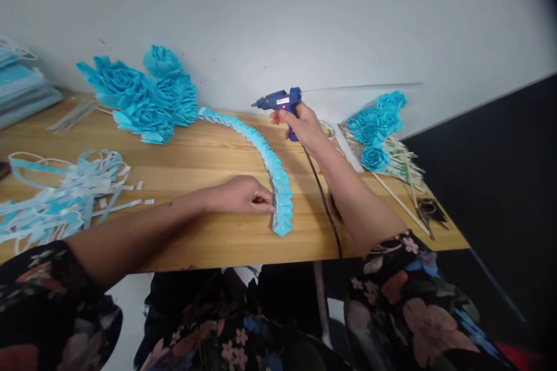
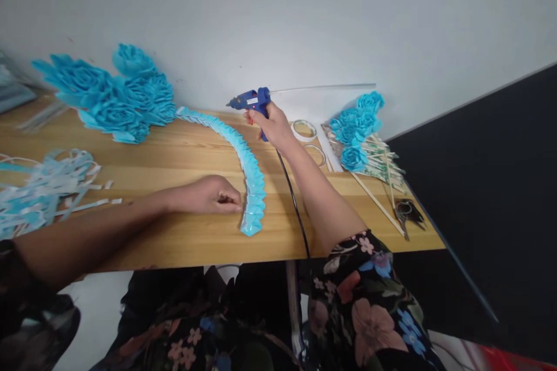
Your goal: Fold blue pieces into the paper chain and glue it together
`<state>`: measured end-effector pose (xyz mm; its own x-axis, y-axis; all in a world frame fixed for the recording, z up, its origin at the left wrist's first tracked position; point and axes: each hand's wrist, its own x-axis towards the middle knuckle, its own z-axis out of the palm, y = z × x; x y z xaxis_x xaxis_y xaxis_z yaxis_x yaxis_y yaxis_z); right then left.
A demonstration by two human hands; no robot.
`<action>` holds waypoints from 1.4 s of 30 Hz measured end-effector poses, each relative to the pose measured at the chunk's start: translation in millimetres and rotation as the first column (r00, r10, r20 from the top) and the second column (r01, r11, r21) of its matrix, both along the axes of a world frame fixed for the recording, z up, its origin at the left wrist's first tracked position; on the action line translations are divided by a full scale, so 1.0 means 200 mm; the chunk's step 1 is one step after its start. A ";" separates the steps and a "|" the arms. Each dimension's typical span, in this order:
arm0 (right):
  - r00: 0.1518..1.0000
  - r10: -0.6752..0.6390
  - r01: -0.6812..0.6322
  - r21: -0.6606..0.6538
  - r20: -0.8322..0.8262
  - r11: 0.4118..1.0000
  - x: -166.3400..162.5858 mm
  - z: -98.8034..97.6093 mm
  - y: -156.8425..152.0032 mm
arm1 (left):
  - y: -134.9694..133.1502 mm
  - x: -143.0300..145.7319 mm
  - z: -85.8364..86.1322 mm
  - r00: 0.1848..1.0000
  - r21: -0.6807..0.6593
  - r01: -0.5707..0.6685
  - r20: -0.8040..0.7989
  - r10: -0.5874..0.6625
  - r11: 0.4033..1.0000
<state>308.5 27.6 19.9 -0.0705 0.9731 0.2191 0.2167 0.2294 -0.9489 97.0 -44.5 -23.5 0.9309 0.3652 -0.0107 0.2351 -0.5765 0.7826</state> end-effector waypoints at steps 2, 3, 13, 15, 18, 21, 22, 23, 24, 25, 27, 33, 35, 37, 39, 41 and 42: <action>0.999 0.043 -0.043 0.012 0.013 0.999 -0.03 -0.01 0.08 | 0.00 0.00 -0.01 1.000 0.016 -0.002 0.000 0.002 1.000; 0.998 0.064 -0.064 0.022 0.018 0.998 -0.05 -0.01 0.12 | 0.00 0.01 -0.01 1.000 0.029 -0.009 0.005 0.009 1.000; 0.964 0.249 -0.259 0.111 0.094 0.960 -0.24 -0.01 0.37 | -0.01 0.02 0.00 0.999 0.095 -0.040 0.030 0.037 0.995; 0.968 0.240 -0.245 0.071 0.068 0.967 -0.26 -0.08 0.36 | -0.01 0.02 0.00 0.999 0.089 -0.038 0.028 0.035 0.995; 0.974 0.224 -0.224 0.017 0.027 0.974 -0.26 -0.18 0.34 | 0.00 0.02 0.01 0.999 0.059 -0.030 0.032 0.028 0.998; 0.977 0.210 -0.209 0.005 -0.027 0.978 -0.25 -0.22 0.33 | 0.00 0.02 0.01 0.998 -0.004 -0.033 0.052 0.033 0.999; 0.977 0.208 -0.208 0.004 -0.046 0.978 -0.25 -0.23 0.33 | 0.00 0.02 0.02 0.997 -0.044 -0.030 0.065 0.033 0.999; 0.976 0.209 -0.210 0.002 -0.065 0.978 -0.25 -0.24 0.33 | 0.00 0.02 0.03 0.996 -0.102 -0.018 0.084 0.027 0.995; 0.974 0.212 -0.212 0.000 -0.084 0.977 -0.25 -0.24 0.33 | 0.00 0.02 0.05 0.994 -0.182 0.003 0.107 0.017 0.983; 0.972 0.215 -0.216 -0.004 -0.100 0.976 -0.25 -0.25 0.33 | -0.01 0.01 0.08 0.991 -0.276 0.033 0.132 0.004 0.961; 0.969 0.217 -0.220 -0.011 -0.121 0.975 -0.26 -0.27 0.34 | -0.03 0.00 0.14 0.981 -0.457 0.127 0.189 -0.043 0.880; 0.979 0.181 -0.185 -0.035 -0.097 0.982 -0.28 -0.29 0.32 | -0.15 -0.07 0.37 0.829 -0.586 0.557 0.439 -0.348 0.589; 0.979 0.178 -0.182 -0.036 -0.095 0.983 -0.29 -0.29 0.31 | -0.19 -0.09 0.40 0.799 -0.579 0.597 0.491 -0.346 0.555; 0.980 0.176 -0.180 -0.033 -0.098 0.983 -0.29 -0.29 0.31 | -0.22 -0.08 0.42 0.790 -0.568 0.605 0.519 -0.327 0.558; 0.980 0.170 -0.174 -0.033 -0.101 0.984 -0.29 -0.29 0.31 | -0.24 -0.07 0.43 0.796 -0.564 0.592 0.523 -0.306 0.575; 0.980 0.163 -0.167 -0.025 -0.113 0.986 -0.29 -0.29 0.31 | -0.24 -0.05 0.42 0.813 -0.583 0.574 0.492 -0.312 0.575; 0.979 0.162 -0.165 -0.015 -0.123 0.986 -0.29 -0.29 0.32 | -0.24 -0.04 0.41 0.818 -0.599 0.572 0.469 -0.334 0.560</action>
